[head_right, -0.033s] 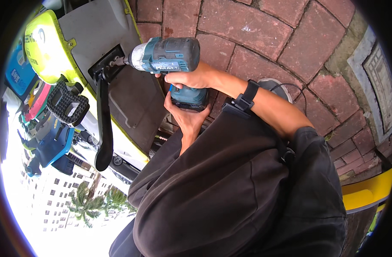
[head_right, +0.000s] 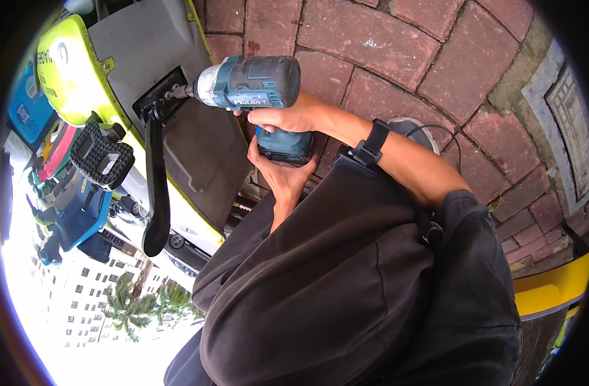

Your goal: Using an impact driver to remove or install parts on a shared electric scooter's frame.

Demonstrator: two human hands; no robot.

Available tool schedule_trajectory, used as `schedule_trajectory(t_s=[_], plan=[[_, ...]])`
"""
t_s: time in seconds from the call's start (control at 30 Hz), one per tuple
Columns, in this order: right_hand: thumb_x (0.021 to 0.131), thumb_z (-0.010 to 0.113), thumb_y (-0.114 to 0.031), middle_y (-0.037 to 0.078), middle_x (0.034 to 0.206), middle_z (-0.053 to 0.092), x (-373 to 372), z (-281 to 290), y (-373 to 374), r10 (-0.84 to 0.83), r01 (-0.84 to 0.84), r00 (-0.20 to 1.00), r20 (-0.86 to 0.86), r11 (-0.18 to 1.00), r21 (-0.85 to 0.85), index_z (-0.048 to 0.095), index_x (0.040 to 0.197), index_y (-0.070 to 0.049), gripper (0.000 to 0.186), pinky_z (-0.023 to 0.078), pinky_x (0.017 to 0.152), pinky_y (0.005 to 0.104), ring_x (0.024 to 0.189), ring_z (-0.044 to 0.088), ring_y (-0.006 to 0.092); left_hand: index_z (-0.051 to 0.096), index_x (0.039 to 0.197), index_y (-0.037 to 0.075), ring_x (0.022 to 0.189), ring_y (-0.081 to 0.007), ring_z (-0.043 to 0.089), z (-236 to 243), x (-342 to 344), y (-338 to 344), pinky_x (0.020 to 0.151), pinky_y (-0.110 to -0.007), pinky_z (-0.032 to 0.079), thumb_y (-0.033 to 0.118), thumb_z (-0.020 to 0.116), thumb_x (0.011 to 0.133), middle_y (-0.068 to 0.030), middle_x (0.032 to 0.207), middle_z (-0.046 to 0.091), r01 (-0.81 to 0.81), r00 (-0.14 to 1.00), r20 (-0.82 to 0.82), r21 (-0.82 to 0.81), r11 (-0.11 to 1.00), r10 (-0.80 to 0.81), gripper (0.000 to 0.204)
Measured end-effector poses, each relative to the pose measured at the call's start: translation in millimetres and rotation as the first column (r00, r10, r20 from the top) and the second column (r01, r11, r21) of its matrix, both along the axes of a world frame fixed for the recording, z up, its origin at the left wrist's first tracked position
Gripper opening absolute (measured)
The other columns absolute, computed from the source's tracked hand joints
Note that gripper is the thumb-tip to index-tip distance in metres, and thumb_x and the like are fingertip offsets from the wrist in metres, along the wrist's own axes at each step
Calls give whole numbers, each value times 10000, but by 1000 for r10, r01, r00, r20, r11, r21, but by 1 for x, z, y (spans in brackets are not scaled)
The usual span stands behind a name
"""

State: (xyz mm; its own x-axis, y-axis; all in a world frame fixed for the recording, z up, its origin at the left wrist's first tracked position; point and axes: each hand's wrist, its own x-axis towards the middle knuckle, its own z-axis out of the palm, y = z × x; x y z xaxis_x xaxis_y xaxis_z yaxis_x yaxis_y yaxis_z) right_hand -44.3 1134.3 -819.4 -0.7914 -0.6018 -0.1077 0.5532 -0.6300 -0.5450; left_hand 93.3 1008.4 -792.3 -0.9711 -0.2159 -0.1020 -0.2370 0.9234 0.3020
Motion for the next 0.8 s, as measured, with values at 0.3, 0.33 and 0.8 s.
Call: schedule_trajectory(t_s=[0.3, 0.33, 0.8], plan=[[836, 595, -14, 25, 794, 622, 4, 22, 2, 21, 0, 974, 224, 996, -93, 618, 1039, -11, 205, 448, 562, 269, 576, 498, 79, 234, 1395, 7, 1203, -414, 411, 44, 4, 11, 1018, -498, 379, 196, 886, 495, -250, 1300, 358, -90, 992, 94, 84, 992, 82, 1127], [827, 585, -22, 33, 746, 609, 4, 27, 1, 43, -15, 966, 254, 994, -113, 599, 1032, -6, 206, 440, 559, 272, 564, 505, 89, 238, 1395, 7, 1210, -409, 409, 58, 5, 13, 1020, -493, 382, 195, 886, 492, -242, 1299, 361, -123, 984, 140, 66, 990, 113, 1128], [834, 582, -66, 30, 648, 536, 9, 30, -8, 91, -34, 948, 304, 981, -189, 576, 940, -8, 121, 408, 563, 263, 535, 499, 112, 264, 1394, 16, 1188, -401, 424, 88, 2, 15, 994, -476, 393, 166, 866, 497, -231, 1270, 381, -100, 978, 182, -18, 995, 102, 1090]])
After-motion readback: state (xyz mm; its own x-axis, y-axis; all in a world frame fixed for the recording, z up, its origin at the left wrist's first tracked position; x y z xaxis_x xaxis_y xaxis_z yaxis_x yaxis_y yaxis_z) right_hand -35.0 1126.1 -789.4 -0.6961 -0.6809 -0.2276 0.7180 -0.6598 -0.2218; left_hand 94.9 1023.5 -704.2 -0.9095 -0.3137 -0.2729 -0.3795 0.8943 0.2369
